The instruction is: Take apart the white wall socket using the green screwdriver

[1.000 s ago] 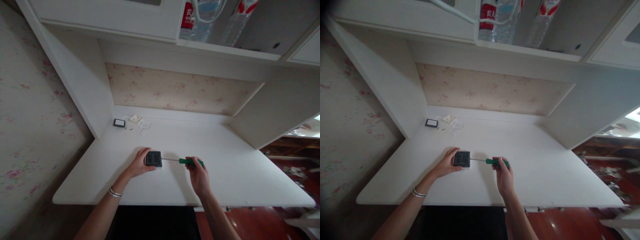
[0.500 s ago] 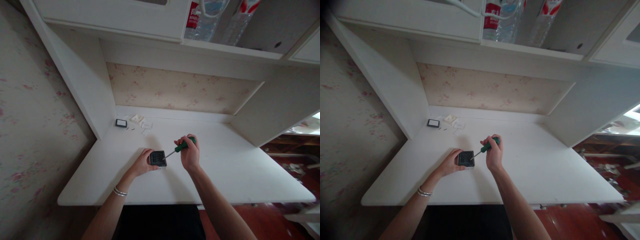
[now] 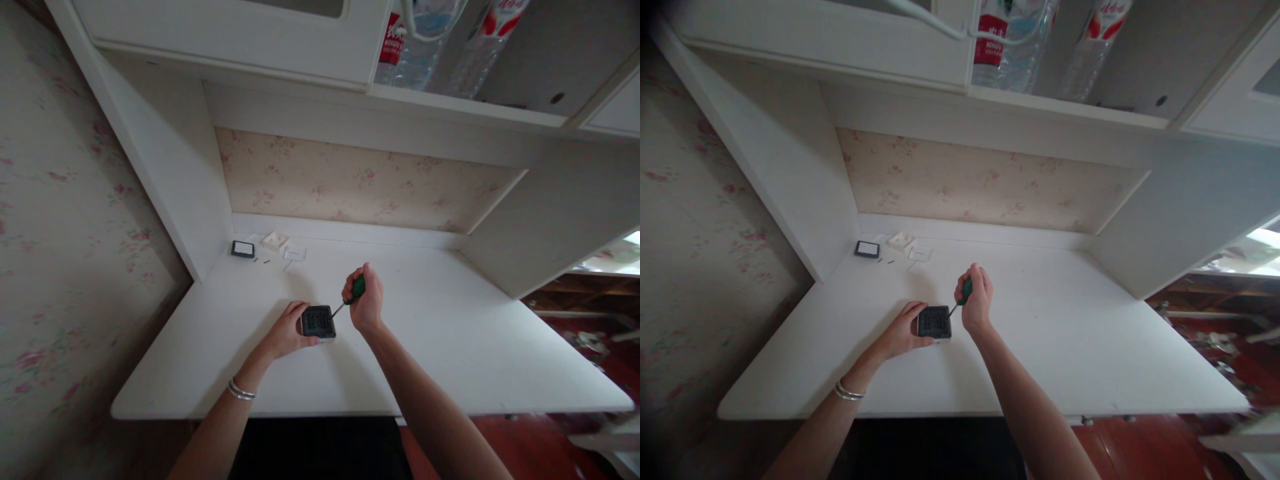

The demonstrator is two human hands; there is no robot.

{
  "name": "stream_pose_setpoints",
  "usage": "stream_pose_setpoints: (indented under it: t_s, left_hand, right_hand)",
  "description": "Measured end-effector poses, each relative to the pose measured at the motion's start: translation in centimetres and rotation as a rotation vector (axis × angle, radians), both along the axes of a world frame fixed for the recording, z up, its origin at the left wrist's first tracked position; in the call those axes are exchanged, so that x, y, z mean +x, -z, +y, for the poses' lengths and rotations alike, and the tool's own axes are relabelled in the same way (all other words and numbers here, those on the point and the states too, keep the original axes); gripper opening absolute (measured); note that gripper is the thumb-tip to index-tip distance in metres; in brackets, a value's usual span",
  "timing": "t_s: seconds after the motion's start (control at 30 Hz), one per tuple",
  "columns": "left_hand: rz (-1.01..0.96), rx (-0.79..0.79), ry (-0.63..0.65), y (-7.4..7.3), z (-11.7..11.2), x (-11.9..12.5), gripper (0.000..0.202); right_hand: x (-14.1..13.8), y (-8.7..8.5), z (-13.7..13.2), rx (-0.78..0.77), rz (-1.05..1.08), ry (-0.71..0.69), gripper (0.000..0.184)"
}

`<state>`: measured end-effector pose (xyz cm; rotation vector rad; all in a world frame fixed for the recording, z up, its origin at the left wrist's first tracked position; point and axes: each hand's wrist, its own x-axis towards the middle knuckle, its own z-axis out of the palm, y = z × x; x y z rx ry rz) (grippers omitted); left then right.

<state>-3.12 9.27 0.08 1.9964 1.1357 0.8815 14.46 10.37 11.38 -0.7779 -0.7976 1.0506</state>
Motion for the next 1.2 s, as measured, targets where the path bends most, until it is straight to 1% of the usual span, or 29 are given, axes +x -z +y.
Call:
stream_pose_setpoints:
  t_s: [0.17, 0.33, 0.4, 0.43, 0.47, 0.5, 0.53, 0.63, 0.67, 0.7, 0.73, 0.77, 0.83, 0.87, 0.9, 0.93, 1.03, 1.07, 1.1, 1.17, 1.2]
  left_hand:
    - [0.006, -0.008, 0.008, -0.1, 0.0, 0.0, 0.077]
    - [0.01, 0.005, 0.012, 0.0, 0.1, 0.0, 0.076]
    - [0.011, 0.013, 0.011, 0.0, 0.2, 0.0, 0.076]
    - [0.012, 0.015, 0.011, 0.0, 0.2, 0.0, 0.075]
    - [0.014, 0.016, 0.012, 0.0, 0.1, 0.0, 0.075]
    - [0.014, 0.018, 0.012, 0.0, 0.1, 0.0, 0.074]
    - [0.013, 0.019, 0.015, 0.0, 0.1, 0.0, 0.074]
    - [0.002, 0.028, 0.015, 0.0, 0.0, 0.0, 0.073]
    - [0.0, 0.031, 0.015, 0.1, 0.0, 0.0, 0.073]
    - [0.0, 0.032, 0.014, 0.1, 0.0, 0.0, 0.073]
    - [0.002, 0.033, 0.013, 0.2, 0.1, 0.0, 0.074]
    - [0.005, 0.032, 0.014, 0.3, 0.1, 0.0, 0.074]
    - [0.008, 0.031, 0.014, 0.4, 0.2, -0.1, 0.076]
    - [0.006, 0.033, 0.012, 0.5, 0.2, -0.1, 0.076]
    - [0.004, 0.035, 0.012, 0.5, 0.2, -0.1, 0.077]
    - [0.003, 0.036, 0.012, 0.5, 0.2, -0.1, 0.077]
    - [0.0, 0.036, 0.012, 0.5, 0.2, -0.1, 0.078]
    - [-0.002, 0.032, 0.012, 0.5, 0.2, -0.1, 0.077]
    - [-0.004, 0.028, 0.012, 0.5, 0.2, -0.1, 0.077]
    - [-0.006, 0.021, 0.01, 0.5, 0.1, -0.1, 0.076]
    - [-0.005, 0.02, 0.012, 0.5, 0.2, -0.1, 0.077]
  right_hand:
    - [-0.3, -0.1, 0.0, 0.001, -0.069, -0.01, 0.037]
    - [-0.3, 0.1, 0.1, 0.026, -0.118, -0.023, 0.033]
    - [0.0, -0.1, 0.2, 0.012, -0.188, -0.044, 0.033]
    - [0.1, -0.4, 0.3, -0.009, -0.27, -0.066, 0.032]
    - [0.3, -0.9, 0.4, -0.031, -0.399, -0.087, 0.031]
    - [0.6, -1.4, 0.5, -0.05, -0.575, -0.099, 0.031]
    - [0.8, -2.2, 0.7, -0.066, -0.788, -0.095, 0.03]
    - [1.6, -4.8, 1.1, -0.094, -1.461, -0.016, 0.027]
    - [1.9, -5.8, 1.3, -0.112, -1.628, -0.021, 0.027]
    - [2.1, -6.6, 1.4, -0.123, -1.757, -0.056, 0.026]
    - [2.4, -7.5, 1.6, -0.119, -1.843, -0.12, 0.024]
    - [2.6, -8.2, 1.7, -0.093, -1.888, -0.218, 0.022]
    - [3.0, -9.3, 2.0, 0.001, -1.891, -0.464, 0.021]
    - [3.1, -9.7, 2.0, 0.046, -1.879, -0.575, 0.026]
    - [3.1, -9.9, 2.1, 0.068, -1.879, -0.643, 0.032]
    - [3.0, -10.1, 2.1, 0.059, -1.902, -0.66, 0.038]
    - [2.4, -10.0, 2.1, -0.024, -2.041, -0.541, 0.043]
    - [2.3, -9.9, 2.2, -0.021, -2.066, -0.523, 0.043]
    - [2.1, -9.9, 2.2, 0.015, -2.071, -0.537, 0.04]
    - [2.0, -9.8, 2.4, 0.142, -2.034, -0.618, 0.024]
    - [2.0, -9.8, 2.5, 0.194, -2.012, -0.656, 0.025]
